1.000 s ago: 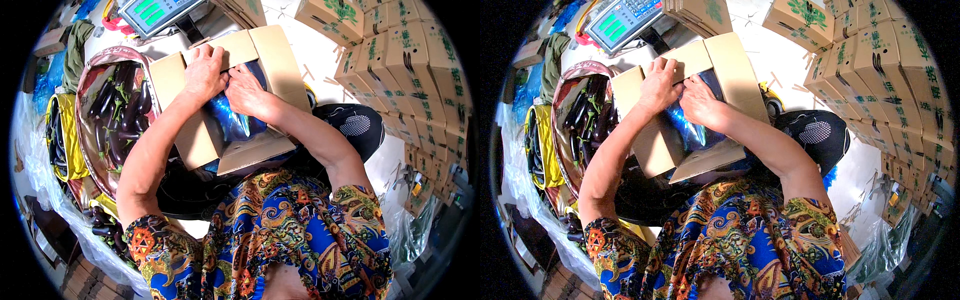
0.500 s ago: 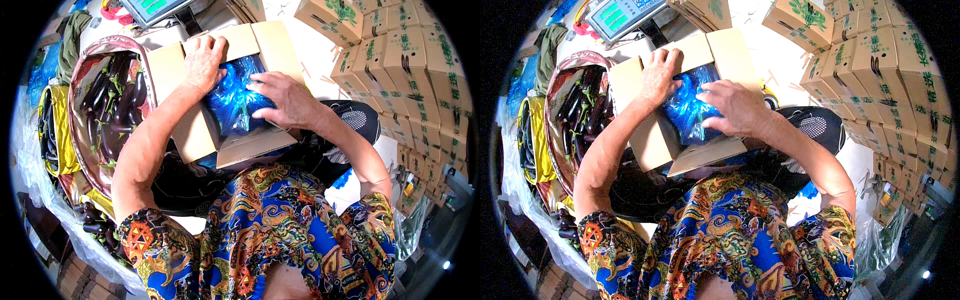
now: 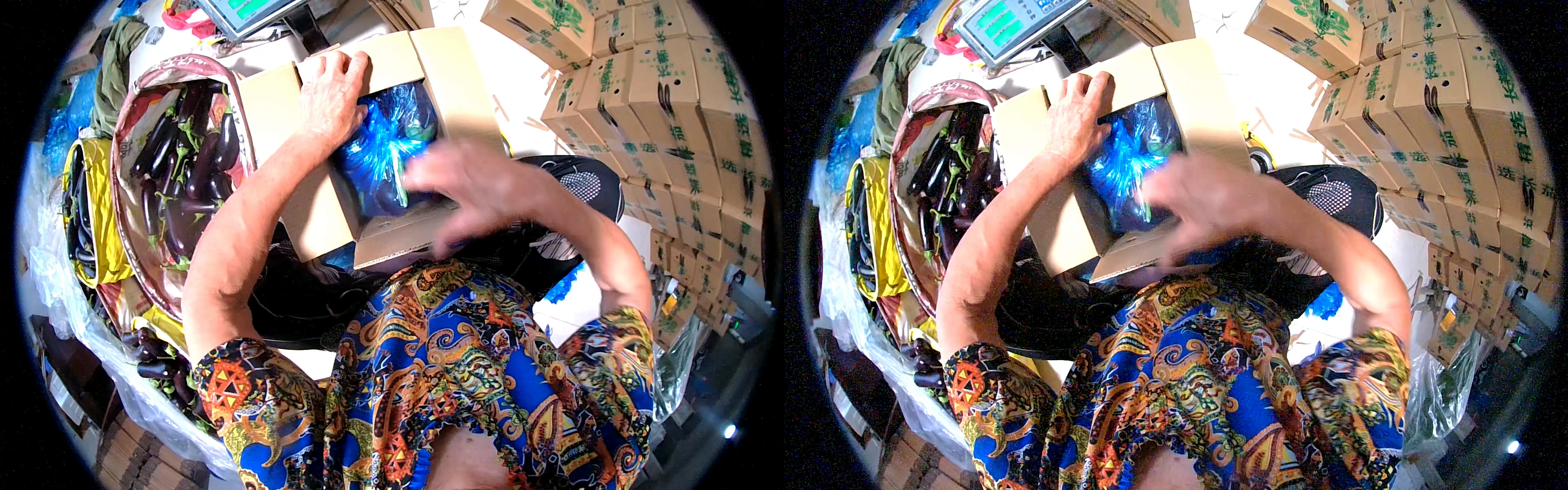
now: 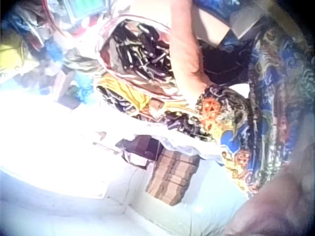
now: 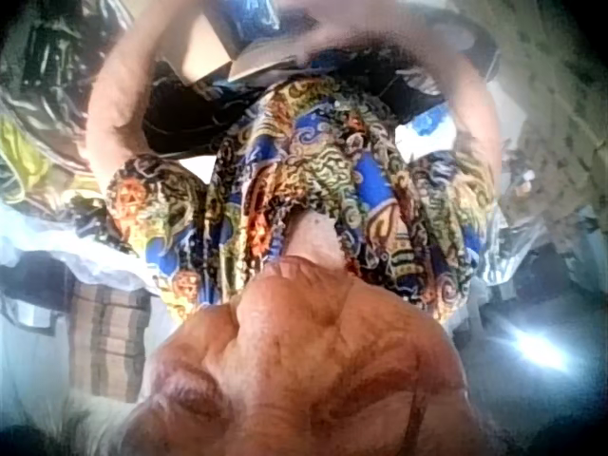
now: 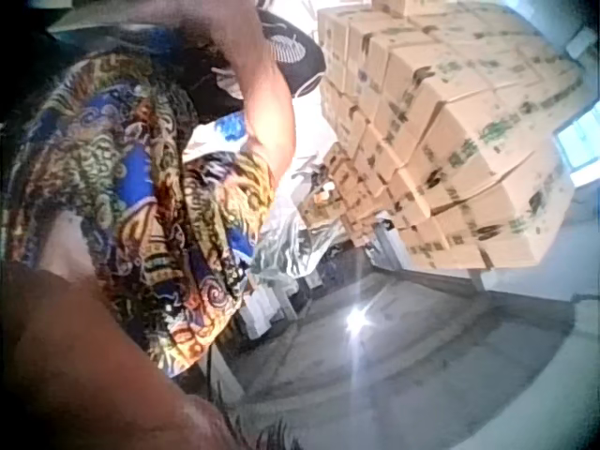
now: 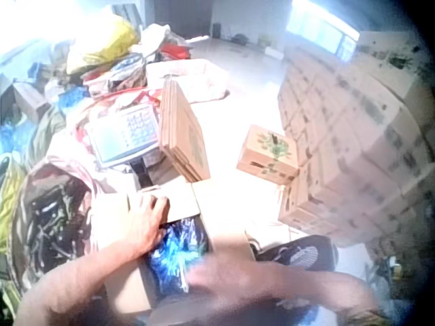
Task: The person packs eggplants into a lined cardboard box by hand, weighs the box on a digital scale, and seals it using a tape dispenser.
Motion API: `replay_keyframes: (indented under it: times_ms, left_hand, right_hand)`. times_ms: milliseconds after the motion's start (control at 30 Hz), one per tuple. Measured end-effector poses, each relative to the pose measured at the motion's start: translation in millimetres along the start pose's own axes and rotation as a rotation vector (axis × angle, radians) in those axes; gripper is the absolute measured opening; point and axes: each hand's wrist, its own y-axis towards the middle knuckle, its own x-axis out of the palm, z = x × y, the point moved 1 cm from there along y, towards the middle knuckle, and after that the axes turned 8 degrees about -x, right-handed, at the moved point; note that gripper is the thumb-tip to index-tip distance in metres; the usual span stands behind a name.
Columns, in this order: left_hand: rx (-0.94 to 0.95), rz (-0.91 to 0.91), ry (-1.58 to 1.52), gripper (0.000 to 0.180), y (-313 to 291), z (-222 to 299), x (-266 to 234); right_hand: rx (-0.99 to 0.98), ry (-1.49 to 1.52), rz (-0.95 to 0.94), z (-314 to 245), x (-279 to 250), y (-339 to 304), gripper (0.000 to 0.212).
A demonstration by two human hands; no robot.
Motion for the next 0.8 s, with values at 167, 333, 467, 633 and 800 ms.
replay_keyframes:
  times_ms: [167,333,467,633,800]
  left_hand:
    - [-0.006,-0.054,0.003,0.076,4,6,-5]
    - [0.015,-0.094,-0.009,0.077,3,11,-8]
    - [0.097,-0.145,-0.039,0.092,-3,-3,-9]
    - [0.151,-0.236,-0.024,0.13,-30,10,-8]
    - [0.109,-0.256,0.055,0.136,-34,21,-3]
  right_hand:
    - [0.171,0.081,0.152,-3,38,-20,0.024]
    - [0.317,-0.35,0.488,44,42,8,0.061]
    - [0.39,-0.334,0.483,41,45,14,0.084]
    - [0.351,-0.422,0.568,48,49,9,0.098]
    - [0.798,-0.375,0.713,67,38,-17,0.094]
